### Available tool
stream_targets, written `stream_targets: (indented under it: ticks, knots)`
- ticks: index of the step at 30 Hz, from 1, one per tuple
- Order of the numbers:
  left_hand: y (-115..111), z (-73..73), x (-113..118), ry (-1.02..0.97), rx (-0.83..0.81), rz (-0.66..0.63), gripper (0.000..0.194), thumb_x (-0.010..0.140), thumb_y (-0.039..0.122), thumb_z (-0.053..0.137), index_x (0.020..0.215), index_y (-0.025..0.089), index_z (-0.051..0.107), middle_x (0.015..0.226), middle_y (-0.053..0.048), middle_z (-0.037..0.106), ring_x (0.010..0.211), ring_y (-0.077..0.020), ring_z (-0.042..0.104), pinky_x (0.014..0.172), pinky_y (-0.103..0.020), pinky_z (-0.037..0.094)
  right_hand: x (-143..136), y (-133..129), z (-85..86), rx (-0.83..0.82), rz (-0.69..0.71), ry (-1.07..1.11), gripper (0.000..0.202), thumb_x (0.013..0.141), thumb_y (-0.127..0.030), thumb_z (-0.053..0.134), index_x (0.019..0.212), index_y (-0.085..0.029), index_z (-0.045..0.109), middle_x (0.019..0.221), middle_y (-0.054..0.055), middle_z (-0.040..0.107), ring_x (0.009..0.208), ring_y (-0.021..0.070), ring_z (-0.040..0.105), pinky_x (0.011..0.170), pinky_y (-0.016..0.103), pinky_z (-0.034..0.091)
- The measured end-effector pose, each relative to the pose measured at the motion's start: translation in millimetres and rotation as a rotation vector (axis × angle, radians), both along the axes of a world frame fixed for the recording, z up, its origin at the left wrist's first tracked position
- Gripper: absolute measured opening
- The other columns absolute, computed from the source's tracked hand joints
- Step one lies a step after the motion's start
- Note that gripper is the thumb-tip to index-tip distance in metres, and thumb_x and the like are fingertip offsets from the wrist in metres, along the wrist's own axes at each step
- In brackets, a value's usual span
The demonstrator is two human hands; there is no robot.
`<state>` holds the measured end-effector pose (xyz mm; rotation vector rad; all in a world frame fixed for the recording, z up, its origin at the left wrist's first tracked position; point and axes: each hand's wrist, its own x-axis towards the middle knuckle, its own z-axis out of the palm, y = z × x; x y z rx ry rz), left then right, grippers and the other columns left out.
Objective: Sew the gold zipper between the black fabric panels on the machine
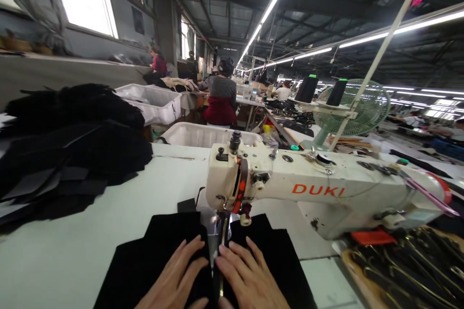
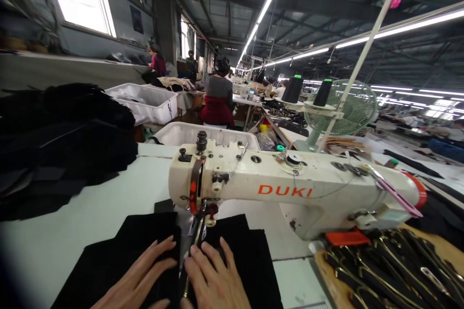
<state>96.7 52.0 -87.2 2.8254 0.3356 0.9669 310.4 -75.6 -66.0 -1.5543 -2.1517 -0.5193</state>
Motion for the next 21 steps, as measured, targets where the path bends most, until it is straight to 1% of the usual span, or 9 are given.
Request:
stream_targets:
  ticks: [2, 3, 5, 7, 10, 13, 15, 18, 21]
  knots:
    - [-4.8, -2.9, 2.3, -0.016, 0.083, -0.01, 0.045, 0.104, 0.039, 0.039, 0.145, 0.021, 0.045, 0.151, -0.014, 0.044, 0.128, -0.0304, 0.055, 0.098, -0.037, 0.052, 0.0, -0.7, 4.2, -0.013, -0.023, 0.033, 0.037, 0.091, -0.037, 0.062, 0.124, -0.019, 0.06, 0.129, 0.0, 0.068, 0.112, 0.0193, 0.066, 0.107, 0.035, 0.05]
    - [-7.8, -2.3, 2.1, 0.012, 0.091, -0.035, 0.049, 0.105, 0.04, 0.035, 0.148, 0.018, 0.041, 0.154, -0.016, 0.039, 0.131, -0.0305, 0.053, 0.098, -0.037, 0.051, 0.7, -1.2, 8.3, -0.061, -0.046, 0.051, 0.037, 0.093, -0.034, 0.06, 0.126, -0.02, 0.059, 0.132, 0.0, 0.066, 0.114, 0.0195, 0.065, 0.107, 0.036, 0.05]
    - [-13.0, 4.8, 0.5, 0.084, 0.075, -0.058, 0.053, 0.106, 0.042, 0.033, 0.151, 0.014, 0.036, 0.157, -0.019, 0.033, 0.133, -0.0304, 0.05, 0.097, -0.034, 0.051, 2.4, -1.2, 18.6, -0.188, -0.094, 0.099, 0.039, 0.096, -0.03, 0.056, 0.134, -0.021, 0.055, 0.141, 0.001, 0.059, 0.124, 0.021, 0.06, 0.108, 0.042, 0.05]
    - [-15.0, 17.3, -0.3, 0.137, 0.057, -0.036, 0.055, 0.106, 0.043, 0.038, 0.152, 0.012, 0.035, 0.157, -0.02, 0.033, 0.133, -0.0312, 0.05, 0.098, -0.035, 0.05, 2.6, 0.7, 28.1, -0.278, -0.111, 0.167, 0.039, 0.098, -0.03, 0.053, 0.136, -0.023, 0.053, 0.145, 0.003, 0.056, 0.129, 0.0226, 0.056, 0.111, 0.047, 0.047]
    - [-12.9, 33.3, 1.9, 0.165, 0.038, -0.011, 0.063, 0.103, 0.038, 0.048, 0.157, 0.017, 0.025, 0.155, -0.015, 0.037, 0.133, -0.0315, 0.048, 0.102, -0.038, 0.048, -1.2, 4.7, 35.5, -0.346, -0.104, 0.259, 0.04, 0.097, -0.032, 0.055, 0.136, -0.023, 0.055, 0.145, 0.005, 0.054, 0.131, 0.0242, 0.052, 0.112, 0.048, 0.045]
    - [-9.7, 38.2, 4.3, 0.163, 0.024, -0.051, 0.068, 0.102, 0.035, 0.05, 0.16, 0.024, 0.014, 0.155, -0.009, 0.038, 0.136, -0.0285, 0.045, 0.107, -0.038, 0.044, -4.7, 5.5, 34.5, -0.342, -0.095, 0.303, 0.041, 0.095, -0.032, 0.059, 0.134, -0.023, 0.056, 0.14, 0.007, 0.057, 0.128, 0.0243, 0.054, 0.111, 0.045, 0.047]
    - [-8.9, 37.3, 4.2, 0.183, 0.061, -0.077, 0.066, 0.103, 0.034, 0.047, 0.16, 0.023, 0.014, 0.155, -0.008, 0.039, 0.136, -0.027, 0.045, 0.109, -0.038, 0.042, -4.8, 3.6, 30.8, -0.31, -0.081, 0.29, 0.04, 0.096, -0.034, 0.057, 0.134, -0.023, 0.056, 0.136, 0.006, 0.06, 0.127, 0.0236, 0.055, 0.112, 0.045, 0.047]
    - [-9.4, 34.8, 3.1, 0.237, 0.191, -0.073, 0.064, 0.104, 0.037, 0.043, 0.158, 0.012, 0.019, 0.153, -0.014, 0.04, 0.135, -0.0274, 0.047, 0.106, -0.037, 0.043, -3.2, 0.7, 24.8, -0.221, -0.064, 0.253, 0.037, 0.1, -0.033, 0.05, 0.134, -0.02, 0.057, 0.134, 0.006, 0.063, 0.126, 0.0224, 0.057, 0.113, 0.044, 0.045]
    - [-9.1, 33.8, 5.1, 0.276, 0.256, -0.069, 0.067, 0.101, 0.038, 0.048, 0.155, 0.005, 0.027, 0.153, -0.018, 0.039, 0.134, -0.0284, 0.049, 0.103, -0.034, 0.045, -1.8, 1.8, 22.4, -0.193, -0.082, 0.249, 0.039, 0.098, -0.031, 0.05, 0.133, -0.015, 0.057, 0.137, 0.007, 0.062, 0.124, 0.0234, 0.058, 0.111, 0.043, 0.048]
